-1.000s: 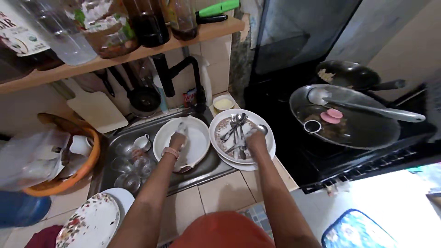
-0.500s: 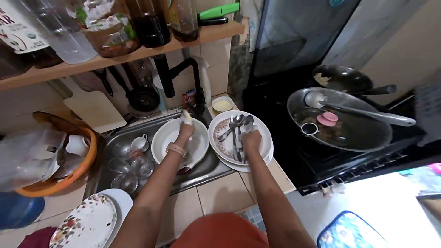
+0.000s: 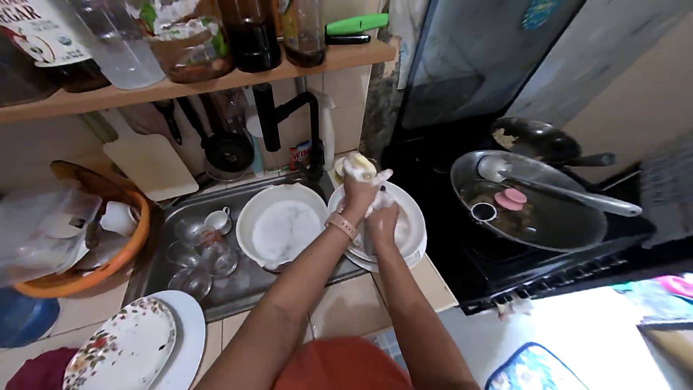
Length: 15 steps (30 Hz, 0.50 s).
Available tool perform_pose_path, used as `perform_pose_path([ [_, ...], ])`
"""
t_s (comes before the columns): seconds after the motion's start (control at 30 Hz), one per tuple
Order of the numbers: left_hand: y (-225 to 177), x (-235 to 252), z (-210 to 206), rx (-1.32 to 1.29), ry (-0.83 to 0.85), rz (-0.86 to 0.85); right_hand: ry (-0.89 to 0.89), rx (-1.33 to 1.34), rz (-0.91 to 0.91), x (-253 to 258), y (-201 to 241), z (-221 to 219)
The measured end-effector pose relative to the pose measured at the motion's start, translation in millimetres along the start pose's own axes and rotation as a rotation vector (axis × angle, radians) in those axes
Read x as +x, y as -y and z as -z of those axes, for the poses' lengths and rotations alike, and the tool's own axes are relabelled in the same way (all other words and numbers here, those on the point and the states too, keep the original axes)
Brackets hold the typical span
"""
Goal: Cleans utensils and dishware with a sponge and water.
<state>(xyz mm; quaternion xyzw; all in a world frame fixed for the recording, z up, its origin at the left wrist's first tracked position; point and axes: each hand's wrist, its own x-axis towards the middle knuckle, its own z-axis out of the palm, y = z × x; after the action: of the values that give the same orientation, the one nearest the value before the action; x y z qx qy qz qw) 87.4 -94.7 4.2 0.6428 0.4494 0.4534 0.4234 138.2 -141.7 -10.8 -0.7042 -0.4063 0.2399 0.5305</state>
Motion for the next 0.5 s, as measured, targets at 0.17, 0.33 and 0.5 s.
perform_pose_path([
  [0.17,-2.8,27.0,-7.1,0.326,-0.049,-0.069,0.071,-0.058,-0.035,1.7,2.1,16.0],
  [0.33,-7.3,44.8,-0.5,0.528,0.064,-0.054,0.108,-0.206,-0.058,-1.1,7.0,20.4],
  [0.5,-19.7,53.6,24.0,0.847,0.188,-0.112,0.205,-0.395,-0.139,-3.8,13.2,24.9],
])
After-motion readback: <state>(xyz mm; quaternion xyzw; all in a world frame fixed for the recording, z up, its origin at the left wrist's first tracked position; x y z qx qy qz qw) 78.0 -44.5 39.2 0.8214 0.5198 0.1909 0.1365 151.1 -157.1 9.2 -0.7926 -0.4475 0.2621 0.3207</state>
